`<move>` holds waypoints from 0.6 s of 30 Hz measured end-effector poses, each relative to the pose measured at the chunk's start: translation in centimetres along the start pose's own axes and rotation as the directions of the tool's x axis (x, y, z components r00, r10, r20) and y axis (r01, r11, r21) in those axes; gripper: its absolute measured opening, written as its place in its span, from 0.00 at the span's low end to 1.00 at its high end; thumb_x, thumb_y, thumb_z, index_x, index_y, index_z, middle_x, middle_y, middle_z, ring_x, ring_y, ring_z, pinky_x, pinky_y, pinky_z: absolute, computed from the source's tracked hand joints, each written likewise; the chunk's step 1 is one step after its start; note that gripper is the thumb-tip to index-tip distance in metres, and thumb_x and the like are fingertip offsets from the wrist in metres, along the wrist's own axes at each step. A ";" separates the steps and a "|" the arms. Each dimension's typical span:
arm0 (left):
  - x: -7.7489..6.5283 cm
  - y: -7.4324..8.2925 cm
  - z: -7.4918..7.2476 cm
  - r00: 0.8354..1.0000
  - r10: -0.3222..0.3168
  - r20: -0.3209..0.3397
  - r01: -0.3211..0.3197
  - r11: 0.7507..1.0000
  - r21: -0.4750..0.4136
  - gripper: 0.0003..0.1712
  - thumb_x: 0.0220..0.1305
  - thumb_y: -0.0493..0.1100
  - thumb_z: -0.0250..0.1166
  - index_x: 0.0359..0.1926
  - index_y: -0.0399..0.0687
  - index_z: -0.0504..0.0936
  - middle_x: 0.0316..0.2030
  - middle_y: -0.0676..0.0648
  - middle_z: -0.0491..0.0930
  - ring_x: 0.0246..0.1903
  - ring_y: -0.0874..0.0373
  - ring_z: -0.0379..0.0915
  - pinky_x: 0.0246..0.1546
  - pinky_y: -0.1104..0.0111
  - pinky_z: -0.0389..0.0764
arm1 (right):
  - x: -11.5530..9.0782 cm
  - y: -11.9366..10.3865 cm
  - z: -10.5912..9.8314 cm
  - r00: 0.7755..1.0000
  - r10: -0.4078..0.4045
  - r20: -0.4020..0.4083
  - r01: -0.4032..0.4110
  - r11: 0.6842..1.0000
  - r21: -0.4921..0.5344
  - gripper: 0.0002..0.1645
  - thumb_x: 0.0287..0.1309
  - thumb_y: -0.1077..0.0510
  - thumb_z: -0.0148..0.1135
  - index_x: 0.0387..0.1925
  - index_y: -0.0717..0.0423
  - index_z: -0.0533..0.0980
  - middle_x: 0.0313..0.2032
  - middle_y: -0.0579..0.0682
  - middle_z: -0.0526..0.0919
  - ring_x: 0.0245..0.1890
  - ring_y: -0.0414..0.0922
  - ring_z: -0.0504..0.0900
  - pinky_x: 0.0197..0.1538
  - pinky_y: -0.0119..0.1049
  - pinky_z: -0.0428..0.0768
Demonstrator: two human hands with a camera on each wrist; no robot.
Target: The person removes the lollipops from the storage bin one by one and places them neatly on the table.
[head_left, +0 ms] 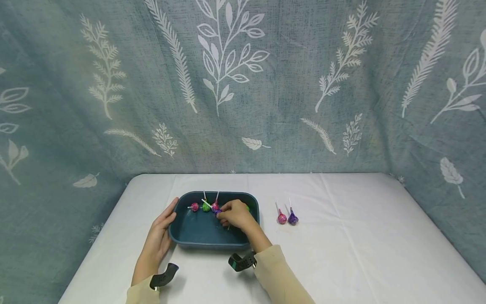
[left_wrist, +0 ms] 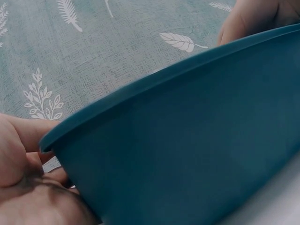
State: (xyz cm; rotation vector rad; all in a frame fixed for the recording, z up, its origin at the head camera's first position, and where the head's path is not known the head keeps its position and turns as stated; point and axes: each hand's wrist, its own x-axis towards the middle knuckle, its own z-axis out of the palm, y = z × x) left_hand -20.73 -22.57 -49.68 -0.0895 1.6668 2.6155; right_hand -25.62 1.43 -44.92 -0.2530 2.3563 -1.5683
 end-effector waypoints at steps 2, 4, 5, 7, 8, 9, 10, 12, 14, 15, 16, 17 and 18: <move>0.0 0.0 0.0 1.000 0.001 0.000 -0.001 1.000 0.000 0.30 0.75 0.38 0.47 0.75 0.47 0.53 0.75 0.53 0.47 0.73 0.62 0.38 0.69 0.66 0.49 | -0.3 0.0 -0.2 1.000 -0.005 0.001 0.005 1.000 0.008 0.12 0.55 0.66 0.67 0.39 0.71 0.78 0.26 0.57 0.84 0.27 0.51 0.86 0.31 0.41 0.85; 0.0 0.0 0.0 1.000 0.000 -0.001 0.000 1.000 0.003 0.30 0.75 0.38 0.48 0.75 0.47 0.54 0.75 0.53 0.47 0.73 0.62 0.38 0.69 0.65 0.49 | -0.5 -0.1 -0.3 1.000 -0.013 0.003 0.013 1.000 0.020 0.13 0.56 0.66 0.67 0.40 0.71 0.77 0.27 0.57 0.84 0.27 0.52 0.86 0.32 0.42 0.85; 0.0 0.0 0.0 1.000 -0.001 -0.002 0.001 1.000 0.007 0.30 0.75 0.38 0.48 0.75 0.47 0.54 0.75 0.53 0.47 0.73 0.62 0.38 0.69 0.65 0.49 | -0.6 -0.2 -0.4 1.000 -0.018 0.004 0.017 0.999 0.027 0.13 0.56 0.65 0.66 0.41 0.71 0.77 0.27 0.57 0.84 0.27 0.52 0.86 0.32 0.43 0.85; 0.0 0.0 0.1 1.000 -0.004 -0.007 0.004 1.000 0.012 0.30 0.75 0.38 0.48 0.75 0.48 0.54 0.75 0.54 0.47 0.73 0.62 0.38 0.69 0.65 0.49 | -0.8 -0.2 -0.5 1.000 -0.029 0.006 0.028 0.999 0.041 0.13 0.56 0.65 0.66 0.41 0.70 0.77 0.27 0.57 0.84 0.28 0.54 0.86 0.33 0.44 0.85; -0.1 0.0 0.1 1.000 -0.005 -0.009 0.005 1.000 0.016 0.30 0.75 0.38 0.48 0.75 0.48 0.54 0.75 0.54 0.47 0.73 0.62 0.38 0.69 0.65 0.49 | -0.9 -0.1 -0.5 0.999 -0.037 0.006 0.036 0.998 0.047 0.13 0.56 0.65 0.66 0.42 0.70 0.77 0.27 0.57 0.84 0.28 0.55 0.86 0.33 0.45 0.85; -0.1 0.0 0.1 1.000 -0.007 -0.013 0.007 1.000 0.016 0.30 0.75 0.38 0.48 0.75 0.48 0.54 0.75 0.54 0.47 0.73 0.62 0.38 0.69 0.65 0.49 | -1.0 -0.1 -0.5 0.999 -0.044 0.006 0.044 0.998 0.053 0.13 0.56 0.65 0.66 0.42 0.70 0.77 0.27 0.57 0.84 0.29 0.55 0.86 0.33 0.45 0.85; -0.1 0.0 0.1 1.000 -0.008 -0.015 0.008 1.000 0.017 0.30 0.75 0.38 0.48 0.75 0.48 0.54 0.75 0.54 0.47 0.73 0.62 0.38 0.69 0.65 0.49 | -1.1 -0.1 -0.6 0.999 -0.049 0.006 0.048 0.997 0.058 0.13 0.57 0.65 0.66 0.42 0.70 0.77 0.27 0.57 0.84 0.29 0.56 0.86 0.33 0.45 0.84; -0.1 0.0 0.1 1.000 -0.010 -0.018 0.010 1.000 0.019 0.30 0.75 0.38 0.47 0.75 0.49 0.54 0.75 0.54 0.47 0.73 0.62 0.38 0.69 0.65 0.49 | -1.3 0.0 -0.7 0.998 -0.057 0.003 0.057 0.996 0.070 0.13 0.57 0.65 0.66 0.42 0.70 0.76 0.27 0.58 0.84 0.30 0.57 0.86 0.34 0.46 0.84; -0.2 0.0 0.2 1.000 -0.011 -0.017 0.011 1.000 0.021 0.30 0.76 0.37 0.47 0.75 0.48 0.54 0.75 0.54 0.47 0.73 0.62 0.38 0.69 0.65 0.49 | -1.6 0.0 -0.8 0.998 -0.063 -0.006 0.063 0.996 0.066 0.14 0.57 0.64 0.67 0.41 0.70 0.77 0.28 0.57 0.84 0.30 0.56 0.86 0.36 0.47 0.84; -0.2 0.0 0.2 1.000 -0.010 -0.017 0.011 1.000 0.021 0.30 0.76 0.37 0.47 0.75 0.48 0.54 0.75 0.54 0.47 0.73 0.62 0.38 0.69 0.65 0.49 | -1.7 0.0 -0.9 0.998 -0.067 -0.012 0.067 0.996 0.064 0.14 0.56 0.63 0.67 0.41 0.70 0.77 0.28 0.56 0.84 0.30 0.55 0.86 0.37 0.47 0.84; -0.2 0.0 0.2 1.000 -0.010 -0.015 0.011 1.000 0.022 0.30 0.76 0.37 0.46 0.75 0.48 0.53 0.75 0.54 0.46 0.73 0.62 0.37 0.69 0.65 0.49 | -1.8 0.0 -0.9 0.997 -0.070 -0.019 0.071 0.996 0.058 0.14 0.56 0.63 0.67 0.41 0.69 0.77 0.29 0.55 0.84 0.30 0.53 0.86 0.37 0.47 0.84; -0.2 0.0 0.2 1.000 -0.011 -0.014 0.011 1.000 0.020 0.30 0.76 0.37 0.46 0.75 0.48 0.53 0.75 0.54 0.46 0.73 0.61 0.37 0.69 0.65 0.49 | -2.0 0.1 -1.0 0.997 -0.074 -0.026 0.076 0.995 0.060 0.14 0.56 0.63 0.67 0.41 0.69 0.77 0.29 0.55 0.84 0.30 0.52 0.86 0.38 0.47 0.84; -0.2 0.0 0.2 1.000 -0.011 -0.011 0.011 1.000 0.020 0.30 0.76 0.37 0.46 0.75 0.48 0.53 0.75 0.54 0.46 0.73 0.61 0.37 0.69 0.65 0.49 | -2.1 0.1 -1.1 0.996 -0.078 -0.035 0.080 0.995 0.061 0.14 0.56 0.63 0.68 0.41 0.69 0.78 0.29 0.54 0.84 0.30 0.51 0.86 0.39 0.46 0.84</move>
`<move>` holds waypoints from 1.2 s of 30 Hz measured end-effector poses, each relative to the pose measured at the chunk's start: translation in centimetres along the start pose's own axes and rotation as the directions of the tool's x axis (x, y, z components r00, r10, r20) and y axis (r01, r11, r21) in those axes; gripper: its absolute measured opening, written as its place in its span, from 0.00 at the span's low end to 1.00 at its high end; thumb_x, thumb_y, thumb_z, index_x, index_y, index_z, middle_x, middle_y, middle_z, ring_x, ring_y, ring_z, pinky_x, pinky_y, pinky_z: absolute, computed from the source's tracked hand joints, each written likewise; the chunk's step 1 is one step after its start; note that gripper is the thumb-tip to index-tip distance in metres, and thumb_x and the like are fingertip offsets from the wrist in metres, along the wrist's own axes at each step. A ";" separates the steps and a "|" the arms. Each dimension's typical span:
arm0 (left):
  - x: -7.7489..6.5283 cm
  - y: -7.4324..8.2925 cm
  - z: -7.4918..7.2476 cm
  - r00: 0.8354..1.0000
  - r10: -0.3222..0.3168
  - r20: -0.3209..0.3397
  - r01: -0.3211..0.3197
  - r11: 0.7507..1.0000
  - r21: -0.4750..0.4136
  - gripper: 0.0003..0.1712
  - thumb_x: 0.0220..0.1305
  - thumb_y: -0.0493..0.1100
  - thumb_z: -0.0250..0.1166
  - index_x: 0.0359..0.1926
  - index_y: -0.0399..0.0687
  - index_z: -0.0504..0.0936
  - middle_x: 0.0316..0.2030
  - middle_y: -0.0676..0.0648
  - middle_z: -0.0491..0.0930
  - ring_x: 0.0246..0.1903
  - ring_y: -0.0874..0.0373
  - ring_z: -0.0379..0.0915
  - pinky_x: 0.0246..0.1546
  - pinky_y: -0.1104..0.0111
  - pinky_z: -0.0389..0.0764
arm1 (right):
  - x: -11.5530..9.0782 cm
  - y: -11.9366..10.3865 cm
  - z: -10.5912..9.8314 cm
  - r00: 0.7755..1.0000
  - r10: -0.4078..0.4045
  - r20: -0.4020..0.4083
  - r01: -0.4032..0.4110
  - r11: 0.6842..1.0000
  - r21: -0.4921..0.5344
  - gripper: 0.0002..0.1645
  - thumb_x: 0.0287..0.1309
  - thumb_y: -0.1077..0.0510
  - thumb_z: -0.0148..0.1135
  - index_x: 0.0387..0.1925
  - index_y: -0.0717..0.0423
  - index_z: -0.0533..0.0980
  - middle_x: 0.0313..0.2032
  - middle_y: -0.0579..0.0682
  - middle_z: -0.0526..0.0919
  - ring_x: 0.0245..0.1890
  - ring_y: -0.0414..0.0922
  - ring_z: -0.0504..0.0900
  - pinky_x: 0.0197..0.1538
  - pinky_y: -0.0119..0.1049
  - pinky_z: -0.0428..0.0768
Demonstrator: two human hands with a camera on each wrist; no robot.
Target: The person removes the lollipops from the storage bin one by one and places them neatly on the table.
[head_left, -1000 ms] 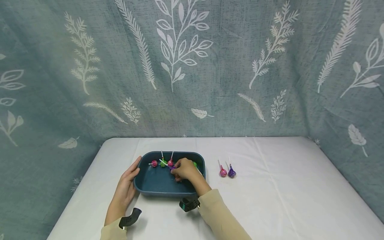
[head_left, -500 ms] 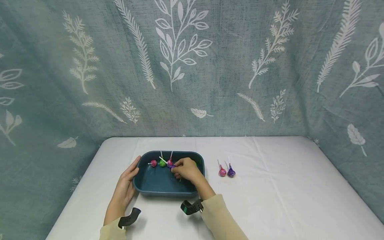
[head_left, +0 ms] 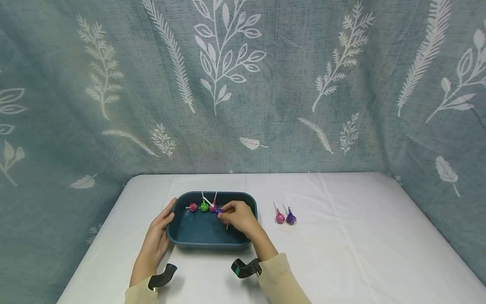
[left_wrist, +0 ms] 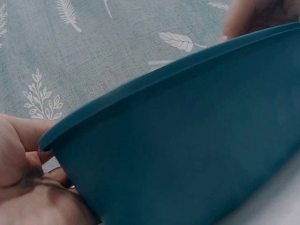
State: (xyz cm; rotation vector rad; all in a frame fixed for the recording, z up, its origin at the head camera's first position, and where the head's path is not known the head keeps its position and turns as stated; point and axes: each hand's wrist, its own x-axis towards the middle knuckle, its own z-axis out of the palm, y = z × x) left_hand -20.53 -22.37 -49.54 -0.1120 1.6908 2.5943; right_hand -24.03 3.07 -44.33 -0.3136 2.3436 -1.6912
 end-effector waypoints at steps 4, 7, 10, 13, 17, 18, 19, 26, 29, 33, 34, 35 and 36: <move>0.0 0.0 0.0 1.000 -0.006 0.005 0.006 1.000 -0.013 0.30 0.76 0.37 0.45 0.75 0.49 0.54 0.75 0.54 0.45 0.73 0.61 0.37 0.69 0.65 0.49 | -0.5 0.2 -0.2 1.000 -0.020 -0.024 0.021 0.998 0.056 0.15 0.58 0.62 0.67 0.42 0.69 0.78 0.30 0.53 0.83 0.30 0.48 0.86 0.40 0.45 0.84; -0.1 0.1 0.0 1.000 -0.009 0.010 0.009 1.000 -0.020 0.30 0.76 0.37 0.45 0.75 0.49 0.53 0.75 0.53 0.45 0.73 0.61 0.36 0.69 0.65 0.48 | -1.1 0.2 -0.4 0.999 -0.026 -0.038 0.030 0.994 0.110 0.15 0.59 0.61 0.66 0.43 0.68 0.77 0.30 0.53 0.83 0.31 0.48 0.86 0.41 0.44 0.84; -0.2 0.1 0.0 1.000 -0.018 0.010 0.018 1.000 -0.021 0.30 0.76 0.36 0.44 0.75 0.49 0.53 0.75 0.54 0.44 0.73 0.61 0.36 0.69 0.64 0.48 | -1.8 0.3 -0.6 0.999 -0.027 -0.043 0.033 0.988 0.151 0.15 0.60 0.61 0.65 0.44 0.68 0.77 0.31 0.53 0.83 0.32 0.49 0.86 0.40 0.41 0.84; -0.3 0.1 -0.1 1.000 -0.019 0.006 0.019 1.000 -0.011 0.29 0.76 0.36 0.44 0.75 0.49 0.53 0.75 0.53 0.44 0.73 0.60 0.35 0.69 0.64 0.47 | -2.3 0.4 -0.7 0.999 -0.040 -0.036 0.046 0.983 0.180 0.15 0.59 0.63 0.65 0.44 0.70 0.76 0.32 0.55 0.84 0.33 0.51 0.86 0.40 0.40 0.84; -0.3 0.1 0.0 1.000 -0.009 0.004 0.009 1.000 0.003 0.29 0.76 0.36 0.44 0.75 0.49 0.54 0.75 0.53 0.44 0.73 0.60 0.35 0.70 0.63 0.47 | -2.7 0.2 -1.3 0.995 -0.075 -0.062 0.082 0.988 0.132 0.15 0.58 0.62 0.66 0.44 0.68 0.77 0.33 0.55 0.84 0.33 0.49 0.85 0.39 0.37 0.84; -0.3 0.1 0.0 1.000 -0.007 0.004 0.007 1.000 0.005 0.29 0.76 0.36 0.44 0.75 0.49 0.54 0.75 0.53 0.44 0.73 0.60 0.35 0.70 0.63 0.47 | -2.9 0.2 -1.5 0.994 -0.079 -0.074 0.087 0.990 0.113 0.15 0.58 0.62 0.67 0.44 0.68 0.77 0.33 0.55 0.84 0.33 0.49 0.85 0.39 0.37 0.84; -0.2 0.1 0.0 1.000 -0.009 0.002 0.009 1.000 0.006 0.29 0.76 0.37 0.44 0.75 0.50 0.54 0.75 0.54 0.45 0.73 0.60 0.35 0.69 0.63 0.47 | -3.0 0.2 -1.8 0.993 -0.081 -0.085 0.090 0.991 0.101 0.15 0.58 0.62 0.67 0.44 0.68 0.78 0.33 0.55 0.84 0.33 0.49 0.85 0.39 0.37 0.84; -0.1 0.1 0.1 1.000 -0.013 0.001 0.013 1.000 0.014 0.30 0.76 0.37 0.45 0.75 0.49 0.53 0.75 0.54 0.45 0.73 0.61 0.36 0.69 0.64 0.47 | -3.5 0.1 -3.1 0.992 -0.047 -0.114 0.066 0.984 0.164 0.16 0.59 0.62 0.66 0.45 0.70 0.77 0.34 0.58 0.83 0.34 0.52 0.86 0.42 0.45 0.83; -0.1 0.1 0.1 1.000 -0.017 -0.001 0.017 1.000 0.013 0.30 0.76 0.37 0.45 0.75 0.50 0.54 0.75 0.54 0.45 0.73 0.61 0.36 0.69 0.64 0.47 | -3.4 0.2 -3.3 0.994 -0.035 -0.105 0.055 0.981 0.188 0.17 0.59 0.62 0.65 0.46 0.71 0.76 0.34 0.58 0.83 0.34 0.52 0.86 0.42 0.46 0.83; -0.1 0.2 0.1 1.000 -0.016 0.000 0.016 1.000 0.006 0.29 0.76 0.37 0.45 0.75 0.50 0.54 0.75 0.54 0.45 0.73 0.60 0.36 0.69 0.64 0.48 | -3.4 0.2 -3.4 0.997 -0.020 -0.075 0.037 0.972 0.231 0.17 0.62 0.60 0.63 0.47 0.71 0.75 0.36 0.61 0.83 0.35 0.52 0.86 0.43 0.45 0.83; -0.1 0.2 0.1 1.000 -0.016 0.000 0.016 1.000 0.005 0.29 0.76 0.37 0.45 0.75 0.50 0.54 0.75 0.54 0.45 0.73 0.60 0.36 0.69 0.64 0.48 | -3.4 0.2 -3.4 0.998 -0.015 -0.068 0.031 0.969 0.244 0.17 0.62 0.60 0.63 0.47 0.71 0.75 0.36 0.62 0.82 0.34 0.52 0.86 0.43 0.45 0.83; -0.1 0.2 0.1 1.000 -0.014 0.001 0.014 1.000 0.004 0.29 0.76 0.37 0.45 0.75 0.50 0.54 0.75 0.54 0.45 0.73 0.60 0.36 0.69 0.64 0.48 | -3.4 0.2 -3.4 0.998 -0.012 -0.062 0.027 0.967 0.255 0.17 0.63 0.60 0.62 0.47 0.71 0.75 0.37 0.63 0.82 0.34 0.51 0.86 0.43 0.45 0.83; -0.1 0.2 0.1 1.000 -0.013 0.001 0.013 1.000 0.004 0.29 0.76 0.37 0.45 0.75 0.50 0.54 0.75 0.53 0.45 0.73 0.60 0.36 0.69 0.64 0.48 | -3.4 0.1 -3.4 0.998 -0.009 -0.057 0.024 0.964 0.264 0.18 0.63 0.60 0.62 0.48 0.71 0.75 0.37 0.64 0.82 0.35 0.51 0.86 0.43 0.45 0.83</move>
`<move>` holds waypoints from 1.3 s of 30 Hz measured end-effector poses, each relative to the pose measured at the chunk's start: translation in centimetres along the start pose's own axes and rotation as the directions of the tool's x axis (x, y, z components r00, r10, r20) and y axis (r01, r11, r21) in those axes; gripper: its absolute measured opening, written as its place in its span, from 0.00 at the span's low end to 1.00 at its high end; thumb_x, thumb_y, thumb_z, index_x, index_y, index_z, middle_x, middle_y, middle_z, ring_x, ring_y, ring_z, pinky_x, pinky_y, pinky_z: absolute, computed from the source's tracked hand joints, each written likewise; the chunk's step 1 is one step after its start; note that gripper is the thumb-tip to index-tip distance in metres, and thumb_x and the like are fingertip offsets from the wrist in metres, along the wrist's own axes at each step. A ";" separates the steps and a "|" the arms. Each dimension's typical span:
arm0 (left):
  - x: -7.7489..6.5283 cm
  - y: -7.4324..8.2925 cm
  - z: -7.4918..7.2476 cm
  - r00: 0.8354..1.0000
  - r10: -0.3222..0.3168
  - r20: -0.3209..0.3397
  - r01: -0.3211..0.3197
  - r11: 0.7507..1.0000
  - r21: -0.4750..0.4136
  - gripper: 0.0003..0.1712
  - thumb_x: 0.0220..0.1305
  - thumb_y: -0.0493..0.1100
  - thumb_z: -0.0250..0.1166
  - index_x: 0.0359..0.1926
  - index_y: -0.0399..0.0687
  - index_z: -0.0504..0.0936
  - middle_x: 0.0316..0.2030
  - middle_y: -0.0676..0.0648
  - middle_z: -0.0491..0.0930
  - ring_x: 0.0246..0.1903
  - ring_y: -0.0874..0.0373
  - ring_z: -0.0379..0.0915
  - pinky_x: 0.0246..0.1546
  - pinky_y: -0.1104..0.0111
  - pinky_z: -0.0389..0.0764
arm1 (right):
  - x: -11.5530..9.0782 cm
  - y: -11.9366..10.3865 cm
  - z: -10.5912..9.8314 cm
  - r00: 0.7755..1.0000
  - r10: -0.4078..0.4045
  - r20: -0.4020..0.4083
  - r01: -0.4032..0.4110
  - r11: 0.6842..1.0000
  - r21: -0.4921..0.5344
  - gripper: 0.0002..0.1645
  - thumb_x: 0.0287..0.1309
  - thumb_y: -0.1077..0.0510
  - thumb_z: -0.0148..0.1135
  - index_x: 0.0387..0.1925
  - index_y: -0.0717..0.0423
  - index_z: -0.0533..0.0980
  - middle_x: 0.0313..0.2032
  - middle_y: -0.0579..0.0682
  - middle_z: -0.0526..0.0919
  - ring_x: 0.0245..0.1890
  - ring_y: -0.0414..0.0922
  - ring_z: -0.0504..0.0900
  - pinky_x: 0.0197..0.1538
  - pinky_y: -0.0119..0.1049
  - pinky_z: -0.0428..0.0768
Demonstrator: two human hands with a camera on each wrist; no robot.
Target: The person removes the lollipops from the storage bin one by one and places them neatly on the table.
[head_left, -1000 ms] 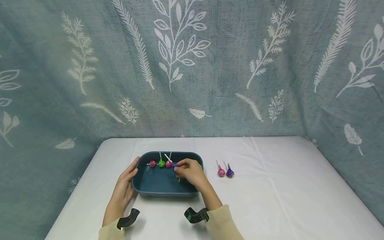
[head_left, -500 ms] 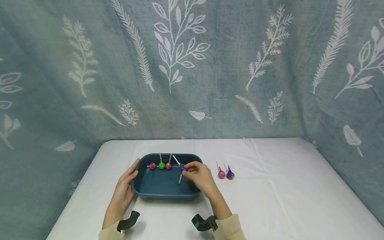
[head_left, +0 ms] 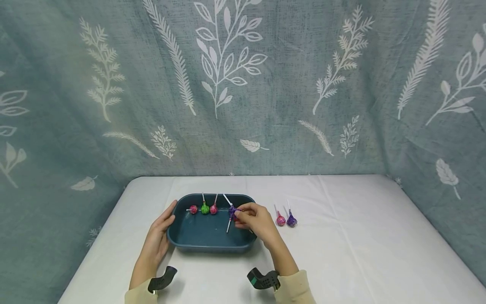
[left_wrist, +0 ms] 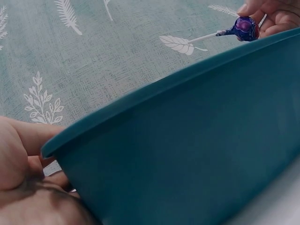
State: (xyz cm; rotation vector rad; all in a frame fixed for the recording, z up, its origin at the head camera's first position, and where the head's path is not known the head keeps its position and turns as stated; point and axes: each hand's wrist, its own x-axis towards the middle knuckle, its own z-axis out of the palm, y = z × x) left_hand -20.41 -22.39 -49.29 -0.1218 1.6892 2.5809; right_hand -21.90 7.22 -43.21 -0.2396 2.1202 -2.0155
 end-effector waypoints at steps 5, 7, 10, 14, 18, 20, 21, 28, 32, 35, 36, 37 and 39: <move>0.0 0.0 0.1 1.000 -0.001 -0.002 0.001 1.000 0.014 0.30 0.76 0.37 0.45 0.75 0.50 0.53 0.75 0.54 0.45 0.73 0.60 0.36 0.69 0.64 0.48 | -0.1 -0.2 -0.4 1.000 0.010 0.007 -0.010 1.000 0.010 0.19 0.64 0.59 0.61 0.49 0.71 0.74 0.40 0.66 0.81 0.35 0.52 0.86 0.43 0.44 0.83; 0.0 0.0 0.1 1.000 -0.001 -0.003 0.001 1.000 0.017 0.30 0.76 0.37 0.44 0.75 0.50 0.53 0.75 0.54 0.45 0.73 0.60 0.36 0.69 0.63 0.47 | -0.1 -0.3 -0.7 1.000 0.013 -0.001 -0.013 1.000 0.008 0.19 0.65 0.58 0.61 0.50 0.70 0.74 0.41 0.67 0.81 0.35 0.52 0.86 0.43 0.44 0.83; 0.0 0.0 0.1 1.000 -0.003 -0.006 0.003 1.000 0.020 0.30 0.76 0.37 0.44 0.75 0.50 0.54 0.75 0.54 0.45 0.73 0.60 0.36 0.70 0.63 0.47 | -0.1 -0.4 -1.3 1.000 0.014 -0.022 -0.014 1.000 0.014 0.19 0.64 0.58 0.61 0.49 0.70 0.74 0.41 0.67 0.81 0.35 0.53 0.86 0.43 0.44 0.83; 0.0 -0.1 0.2 1.000 -0.009 -0.015 0.010 1.000 0.027 0.30 0.76 0.37 0.45 0.75 0.50 0.54 0.75 0.55 0.46 0.73 0.61 0.36 0.70 0.63 0.47 | 0.0 -0.4 -2.3 0.998 0.016 -0.054 -0.015 1.000 0.019 0.17 0.64 0.59 0.61 0.48 0.69 0.75 0.41 0.66 0.81 0.35 0.53 0.85 0.44 0.45 0.83; -0.1 -0.2 0.2 1.000 -0.007 -0.020 0.008 0.999 0.033 0.29 0.76 0.37 0.45 0.75 0.50 0.54 0.75 0.55 0.46 0.73 0.61 0.36 0.70 0.63 0.47 | 0.1 -0.2 -3.2 0.996 0.020 -0.090 -0.018 1.000 0.025 0.16 0.64 0.60 0.61 0.48 0.68 0.76 0.42 0.65 0.81 0.35 0.52 0.85 0.42 0.43 0.83; -0.1 -0.2 0.2 1.000 -0.005 -0.022 0.006 0.999 0.036 0.29 0.76 0.38 0.46 0.75 0.50 0.55 0.75 0.55 0.46 0.73 0.61 0.36 0.70 0.63 0.47 | 0.1 -0.3 -3.6 0.994 0.019 -0.107 -0.016 0.999 0.035 0.16 0.64 0.60 0.61 0.48 0.69 0.76 0.42 0.65 0.81 0.36 0.52 0.85 0.41 0.42 0.84; 0.0 -0.2 0.2 1.000 -0.004 -0.022 0.005 0.999 0.037 0.29 0.76 0.38 0.46 0.75 0.50 0.55 0.75 0.55 0.46 0.73 0.61 0.36 0.70 0.63 0.47 | 0.0 -0.3 -3.8 0.993 0.020 -0.114 -0.016 0.999 0.041 0.16 0.64 0.60 0.61 0.48 0.69 0.76 0.42 0.66 0.81 0.37 0.53 0.85 0.41 0.41 0.84; -0.1 -0.1 0.1 0.999 -0.017 -0.034 0.018 0.999 0.037 0.29 0.75 0.37 0.46 0.75 0.51 0.55 0.75 0.55 0.46 0.73 0.61 0.36 0.70 0.63 0.47 | -0.4 -0.5 -5.0 0.987 0.025 -0.157 -0.018 0.999 0.046 0.18 0.65 0.58 0.61 0.49 0.69 0.76 0.42 0.64 0.81 0.39 0.54 0.84 0.44 0.43 0.83; 0.0 0.0 0.1 0.999 -0.023 -0.036 0.024 0.999 0.027 0.29 0.75 0.37 0.46 0.74 0.51 0.56 0.75 0.55 0.46 0.73 0.61 0.36 0.70 0.64 0.46 | -0.5 -0.7 -5.8 0.982 0.029 -0.184 -0.022 0.999 0.039 0.18 0.65 0.58 0.61 0.49 0.68 0.76 0.42 0.64 0.82 0.37 0.51 0.85 0.41 0.41 0.84; 0.0 0.0 0.1 0.999 -0.021 -0.030 0.022 0.999 0.027 0.30 0.75 0.37 0.47 0.75 0.51 0.56 0.75 0.54 0.46 0.73 0.61 0.36 0.70 0.63 0.47 | -0.6 -0.8 -6.6 0.978 0.020 -0.210 -0.014 0.999 0.031 0.19 0.65 0.57 0.61 0.49 0.69 0.76 0.41 0.62 0.83 0.36 0.50 0.85 0.41 0.41 0.84; 0.0 0.0 0.1 0.999 -0.021 -0.028 0.022 0.999 0.025 0.30 0.75 0.37 0.47 0.75 0.51 0.55 0.75 0.54 0.46 0.73 0.61 0.36 0.70 0.63 0.46 | -0.6 -0.8 -7.0 0.976 0.016 -0.218 -0.011 1.000 0.026 0.19 0.65 0.56 0.61 0.49 0.69 0.76 0.40 0.62 0.83 0.36 0.50 0.85 0.41 0.42 0.84; 0.0 0.1 0.1 0.999 -0.021 -0.025 0.022 0.999 0.025 0.30 0.75 0.37 0.47 0.75 0.51 0.55 0.75 0.54 0.46 0.73 0.61 0.36 0.70 0.63 0.46 | -0.7 -0.8 -7.3 0.974 0.012 -0.227 -0.008 1.000 0.019 0.20 0.65 0.56 0.61 0.49 0.69 0.75 0.40 0.62 0.82 0.36 0.50 0.84 0.42 0.42 0.84; 0.0 0.1 0.1 0.999 -0.024 -0.024 0.024 0.999 0.024 0.30 0.75 0.37 0.46 0.75 0.50 0.55 0.75 0.54 0.45 0.73 0.61 0.36 0.70 0.63 0.46 | -0.8 -0.8 -7.9 0.969 0.013 -0.248 -0.013 1.000 0.000 0.21 0.65 0.55 0.61 0.50 0.69 0.75 0.41 0.62 0.82 0.38 0.51 0.84 0.44 0.44 0.83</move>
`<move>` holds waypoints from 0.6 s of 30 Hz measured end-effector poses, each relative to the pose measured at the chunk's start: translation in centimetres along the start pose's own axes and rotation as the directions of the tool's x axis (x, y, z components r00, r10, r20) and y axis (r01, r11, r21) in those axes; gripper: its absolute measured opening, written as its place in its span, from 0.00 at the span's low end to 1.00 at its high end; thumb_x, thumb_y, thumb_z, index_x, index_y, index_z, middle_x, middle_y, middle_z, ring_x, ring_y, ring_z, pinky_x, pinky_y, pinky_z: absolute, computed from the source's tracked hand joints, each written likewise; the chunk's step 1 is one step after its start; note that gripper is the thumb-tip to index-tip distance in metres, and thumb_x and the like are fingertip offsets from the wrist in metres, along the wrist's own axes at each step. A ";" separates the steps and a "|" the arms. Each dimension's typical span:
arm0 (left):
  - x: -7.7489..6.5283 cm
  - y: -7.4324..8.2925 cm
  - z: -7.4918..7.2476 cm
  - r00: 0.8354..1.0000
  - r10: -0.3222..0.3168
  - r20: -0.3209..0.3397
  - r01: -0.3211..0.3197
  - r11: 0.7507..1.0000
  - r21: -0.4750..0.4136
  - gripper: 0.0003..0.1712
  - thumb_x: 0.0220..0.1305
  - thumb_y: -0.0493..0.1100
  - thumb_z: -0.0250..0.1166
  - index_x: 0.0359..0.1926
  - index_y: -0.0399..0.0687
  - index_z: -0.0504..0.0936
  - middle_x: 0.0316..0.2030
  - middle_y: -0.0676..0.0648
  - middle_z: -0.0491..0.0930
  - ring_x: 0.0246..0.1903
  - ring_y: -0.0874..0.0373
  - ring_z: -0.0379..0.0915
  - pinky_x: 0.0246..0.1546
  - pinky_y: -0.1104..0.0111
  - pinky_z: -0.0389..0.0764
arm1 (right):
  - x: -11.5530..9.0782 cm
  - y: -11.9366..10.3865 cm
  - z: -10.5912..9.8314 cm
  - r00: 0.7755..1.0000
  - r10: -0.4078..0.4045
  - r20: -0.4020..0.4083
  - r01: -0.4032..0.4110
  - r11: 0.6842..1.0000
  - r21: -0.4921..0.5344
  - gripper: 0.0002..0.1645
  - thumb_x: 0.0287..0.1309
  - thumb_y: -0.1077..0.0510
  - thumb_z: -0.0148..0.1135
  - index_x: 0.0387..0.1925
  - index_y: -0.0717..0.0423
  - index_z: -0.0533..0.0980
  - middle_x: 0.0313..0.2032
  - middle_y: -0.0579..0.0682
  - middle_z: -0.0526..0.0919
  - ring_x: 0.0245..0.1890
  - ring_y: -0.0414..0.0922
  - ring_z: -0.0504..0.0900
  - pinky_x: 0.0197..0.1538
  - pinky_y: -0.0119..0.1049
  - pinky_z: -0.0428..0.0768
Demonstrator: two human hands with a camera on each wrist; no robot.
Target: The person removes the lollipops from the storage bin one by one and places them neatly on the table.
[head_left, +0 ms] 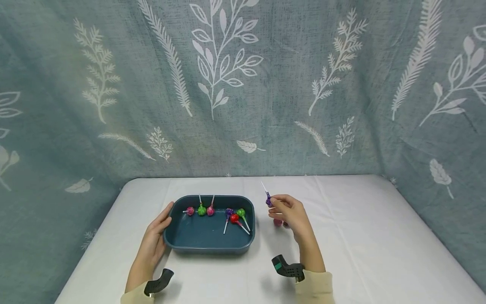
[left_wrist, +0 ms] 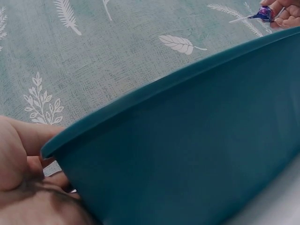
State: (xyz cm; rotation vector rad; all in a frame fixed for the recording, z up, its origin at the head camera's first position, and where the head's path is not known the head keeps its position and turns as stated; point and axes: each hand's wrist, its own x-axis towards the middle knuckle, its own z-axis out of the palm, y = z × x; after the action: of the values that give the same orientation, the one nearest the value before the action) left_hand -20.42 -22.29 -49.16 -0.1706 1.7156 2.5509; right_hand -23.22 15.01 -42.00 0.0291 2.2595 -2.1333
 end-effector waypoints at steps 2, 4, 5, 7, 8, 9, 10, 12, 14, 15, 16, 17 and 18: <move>0.0 0.1 0.0 1.000 -0.005 0.002 0.005 1.000 -0.002 0.30 0.75 0.37 0.46 0.75 0.50 0.55 0.75 0.54 0.45 0.73 0.61 0.36 0.70 0.63 0.46 | 0.0 0.1 -0.7 1.000 0.004 -0.022 -0.004 1.000 -0.018 0.21 0.65 0.55 0.60 0.51 0.69 0.75 0.43 0.63 0.82 0.40 0.53 0.83 0.46 0.46 0.82; 0.0 0.1 0.0 1.000 -0.007 0.002 0.007 1.000 -0.002 0.30 0.75 0.37 0.46 0.75 0.51 0.55 0.75 0.54 0.45 0.73 0.60 0.36 0.70 0.62 0.46 | 0.1 0.1 -1.3 0.999 0.010 -0.045 -0.012 0.999 -0.042 0.21 0.66 0.54 0.60 0.51 0.68 0.75 0.44 0.63 0.82 0.41 0.53 0.83 0.47 0.46 0.82; 0.0 0.2 0.0 1.000 -0.007 0.002 0.007 1.000 0.001 0.30 0.75 0.37 0.46 0.75 0.51 0.55 0.75 0.54 0.45 0.73 0.61 0.36 0.70 0.62 0.46 | 0.1 0.1 -1.7 0.998 0.015 -0.058 -0.018 0.998 -0.052 0.21 0.66 0.54 0.60 0.52 0.67 0.75 0.44 0.62 0.82 0.42 0.53 0.83 0.48 0.46 0.81; 0.1 0.2 0.0 1.000 -0.008 0.001 0.008 1.000 0.006 0.30 0.75 0.37 0.46 0.75 0.51 0.55 0.75 0.54 0.45 0.73 0.60 0.36 0.70 0.62 0.46 | 0.1 0.2 -2.4 0.997 0.020 -0.078 -0.025 0.998 -0.066 0.22 0.66 0.53 0.59 0.52 0.68 0.75 0.44 0.62 0.82 0.42 0.54 0.82 0.48 0.45 0.81; 0.1 0.2 0.0 1.000 -0.007 0.000 0.007 1.000 0.009 0.30 0.75 0.37 0.46 0.75 0.51 0.55 0.75 0.54 0.45 0.73 0.60 0.36 0.70 0.62 0.46 | 0.1 0.2 -2.7 0.996 0.020 -0.088 -0.027 0.997 -0.074 0.22 0.67 0.53 0.59 0.52 0.68 0.74 0.44 0.62 0.82 0.43 0.54 0.82 0.48 0.44 0.82; 0.1 0.2 0.0 1.000 -0.006 0.000 0.006 1.000 0.015 0.30 0.75 0.37 0.46 0.75 0.51 0.55 0.75 0.54 0.45 0.73 0.60 0.36 0.70 0.62 0.46 | 0.1 0.3 -3.0 0.995 0.022 -0.100 -0.030 0.996 -0.079 0.22 0.67 0.53 0.59 0.52 0.68 0.74 0.44 0.62 0.82 0.43 0.54 0.83 0.47 0.42 0.82; 0.1 0.2 0.0 1.000 -0.007 -0.001 0.007 1.000 0.020 0.29 0.76 0.38 0.46 0.75 0.52 0.55 0.75 0.54 0.45 0.73 0.60 0.36 0.70 0.62 0.47 | 0.1 0.3 -3.4 0.994 0.022 -0.109 -0.031 0.996 -0.086 0.22 0.67 0.53 0.59 0.53 0.68 0.74 0.44 0.62 0.82 0.43 0.53 0.83 0.47 0.41 0.82; 0.1 0.2 0.0 1.000 -0.009 -0.002 0.009 1.000 0.024 0.29 0.76 0.38 0.46 0.75 0.52 0.55 0.75 0.54 0.45 0.73 0.60 0.36 0.70 0.62 0.47 | 0.0 0.5 -4.0 0.992 0.024 -0.128 -0.037 0.995 -0.096 0.22 0.67 0.54 0.59 0.53 0.69 0.74 0.44 0.62 0.82 0.41 0.52 0.83 0.45 0.39 0.82; 0.1 0.1 0.0 1.000 -0.013 -0.003 0.013 0.999 0.032 0.29 0.76 0.38 0.45 0.75 0.53 0.55 0.75 0.55 0.45 0.73 0.60 0.36 0.70 0.62 0.47 | -0.1 0.6 -4.7 0.990 0.032 -0.140 -0.046 0.994 -0.100 0.22 0.67 0.55 0.59 0.53 0.70 0.73 0.44 0.61 0.82 0.38 0.48 0.84 0.44 0.36 0.83; 0.1 0.1 0.0 1.000 -0.013 -0.003 0.014 0.999 0.034 0.29 0.76 0.38 0.45 0.75 0.53 0.55 0.75 0.55 0.45 0.73 0.60 0.35 0.70 0.62 0.47 | -0.2 0.7 -4.9 0.989 0.039 -0.144 -0.055 0.993 -0.105 0.22 0.66 0.56 0.59 0.53 0.71 0.73 0.43 0.61 0.82 0.37 0.46 0.84 0.43 0.35 0.83; 0.1 0.1 0.0 1.000 -0.017 -0.003 0.017 0.999 0.034 0.29 0.76 0.39 0.45 0.75 0.53 0.55 0.75 0.55 0.45 0.73 0.60 0.35 0.70 0.62 0.47 | -0.2 0.8 -5.2 0.988 0.049 -0.147 -0.066 0.992 -0.110 0.22 0.66 0.57 0.59 0.53 0.71 0.72 0.43 0.61 0.82 0.35 0.44 0.84 0.43 0.34 0.83; 0.1 0.0 0.0 1.000 -0.019 -0.002 0.019 0.999 0.031 0.29 0.76 0.39 0.46 0.75 0.53 0.54 0.75 0.55 0.45 0.73 0.60 0.35 0.70 0.62 0.47 | -0.3 0.9 -5.4 0.987 0.062 -0.151 -0.080 0.990 -0.116 0.22 0.66 0.57 0.59 0.53 0.71 0.72 0.43 0.60 0.83 0.34 0.43 0.84 0.42 0.33 0.82; 0.0 0.0 0.0 1.000 -0.021 -0.002 0.021 0.999 0.028 0.30 0.76 0.39 0.46 0.75 0.53 0.54 0.75 0.55 0.45 0.73 0.60 0.35 0.70 0.62 0.47 | -0.3 1.0 -5.6 0.985 0.075 -0.152 -0.094 0.988 -0.124 0.21 0.66 0.58 0.59 0.53 0.72 0.72 0.42 0.60 0.83 0.33 0.41 0.84 0.41 0.32 0.82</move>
State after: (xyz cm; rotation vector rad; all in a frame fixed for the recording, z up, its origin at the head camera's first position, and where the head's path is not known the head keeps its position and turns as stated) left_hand -20.46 -22.30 -49.18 -0.1883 1.7403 2.5116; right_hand -22.95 20.66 -42.71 0.2831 2.4250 -1.9993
